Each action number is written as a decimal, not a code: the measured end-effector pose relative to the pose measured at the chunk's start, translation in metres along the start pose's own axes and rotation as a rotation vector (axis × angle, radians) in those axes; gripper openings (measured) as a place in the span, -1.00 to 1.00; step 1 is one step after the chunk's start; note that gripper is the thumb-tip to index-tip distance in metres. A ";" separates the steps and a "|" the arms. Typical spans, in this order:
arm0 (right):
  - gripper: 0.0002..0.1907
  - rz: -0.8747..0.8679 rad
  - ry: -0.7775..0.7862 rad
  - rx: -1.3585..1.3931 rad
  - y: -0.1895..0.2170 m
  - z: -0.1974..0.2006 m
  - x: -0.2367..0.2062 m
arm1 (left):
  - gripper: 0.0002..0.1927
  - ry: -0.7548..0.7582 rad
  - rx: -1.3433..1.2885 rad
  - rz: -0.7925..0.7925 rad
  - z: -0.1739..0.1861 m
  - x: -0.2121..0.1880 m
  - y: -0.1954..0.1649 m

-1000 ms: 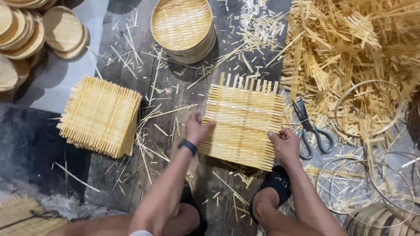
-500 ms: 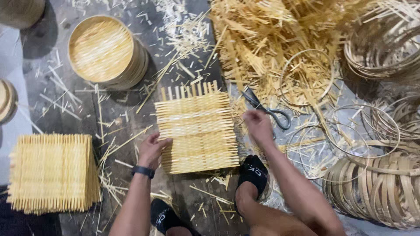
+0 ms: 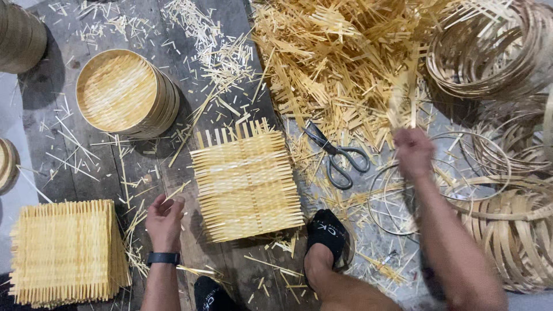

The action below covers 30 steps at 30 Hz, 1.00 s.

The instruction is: The person sits on the floor assembling woven bamboo basket lids. They weave thin bamboo strips into a flat mat, press a round bamboo ring and wooden form onto the mat, trim excess strips with scissors, and set finished round lids onto a stack.

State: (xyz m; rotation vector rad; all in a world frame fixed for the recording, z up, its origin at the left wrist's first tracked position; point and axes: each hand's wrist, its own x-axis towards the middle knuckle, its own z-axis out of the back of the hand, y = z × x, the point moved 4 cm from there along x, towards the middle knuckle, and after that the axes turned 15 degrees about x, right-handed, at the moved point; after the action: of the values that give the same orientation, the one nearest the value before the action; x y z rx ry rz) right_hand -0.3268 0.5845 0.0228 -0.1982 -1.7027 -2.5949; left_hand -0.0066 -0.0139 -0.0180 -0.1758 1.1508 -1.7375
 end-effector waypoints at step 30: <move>-0.78 -0.218 0.209 0.838 0.376 0.047 -0.002 | -0.49 -0.226 0.161 -1.496 -0.054 -0.271 -0.334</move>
State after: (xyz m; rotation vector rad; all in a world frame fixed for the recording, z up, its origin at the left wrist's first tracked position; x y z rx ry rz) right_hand -0.2841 0.4766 0.3831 0.2845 -2.6181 -1.6857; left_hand -0.1236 0.2480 0.3071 -1.3572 0.6313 -2.9214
